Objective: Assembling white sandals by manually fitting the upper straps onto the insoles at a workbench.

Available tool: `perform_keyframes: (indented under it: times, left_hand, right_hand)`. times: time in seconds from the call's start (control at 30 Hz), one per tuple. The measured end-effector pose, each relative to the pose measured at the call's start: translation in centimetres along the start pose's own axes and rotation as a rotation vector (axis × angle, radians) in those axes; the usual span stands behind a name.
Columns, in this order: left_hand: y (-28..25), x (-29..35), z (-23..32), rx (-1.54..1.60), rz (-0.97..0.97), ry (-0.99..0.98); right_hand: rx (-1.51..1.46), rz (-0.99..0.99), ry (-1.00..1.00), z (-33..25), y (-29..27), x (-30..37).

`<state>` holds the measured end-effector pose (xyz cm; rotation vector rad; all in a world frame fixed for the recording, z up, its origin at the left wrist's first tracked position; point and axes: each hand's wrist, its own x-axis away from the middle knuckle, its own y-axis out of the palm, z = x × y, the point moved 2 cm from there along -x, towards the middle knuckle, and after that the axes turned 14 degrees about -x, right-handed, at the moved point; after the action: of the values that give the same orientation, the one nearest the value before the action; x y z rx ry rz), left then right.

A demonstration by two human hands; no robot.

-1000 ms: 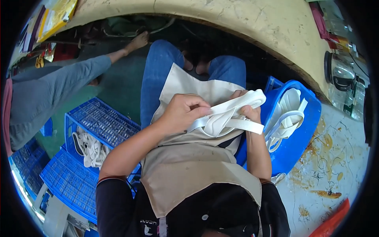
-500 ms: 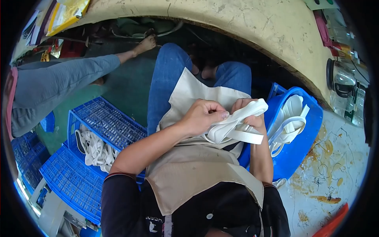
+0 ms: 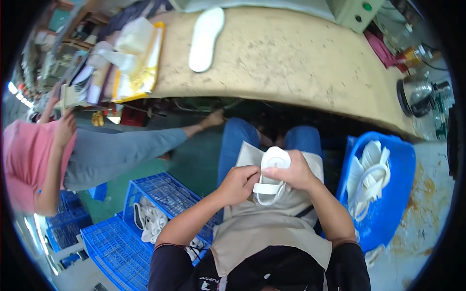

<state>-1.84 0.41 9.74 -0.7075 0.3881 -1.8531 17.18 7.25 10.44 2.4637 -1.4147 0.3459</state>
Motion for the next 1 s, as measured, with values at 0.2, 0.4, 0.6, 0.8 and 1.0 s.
perform_keyframes:
  times: [0.2, 0.4, 0.6, 0.8, 1.0]
  left_hand:
    - [-7.0, -0.6, 3.1, 0.032, -0.017, 0.122]
    - [-3.4, -1.0, 3.7, 0.348, 0.142, -0.084]
    - [-3.5, -0.4, 3.9, 0.428, 0.003, -0.166]
    - [-3.8, -0.2, 5.7, 0.097, 0.008, -0.056]
    - [-3.0, -0.7, 3.5, 0.286, -0.04, -0.247]
  right_hand:
    - [0.146, -0.103, -0.087, -2.0, 2.5, 1.6]
    - [0.199, -0.036, -0.116, -2.0, 2.4, 4.1]
    - [0.192, -0.132, -0.017, -0.1, 2.0, 4.2]
    - [0.278, -0.119, -0.03, 1.0, 1.6, 4.5]
    - [0.257, -0.208, 0.051, 0.7, 2.3, 4.0]
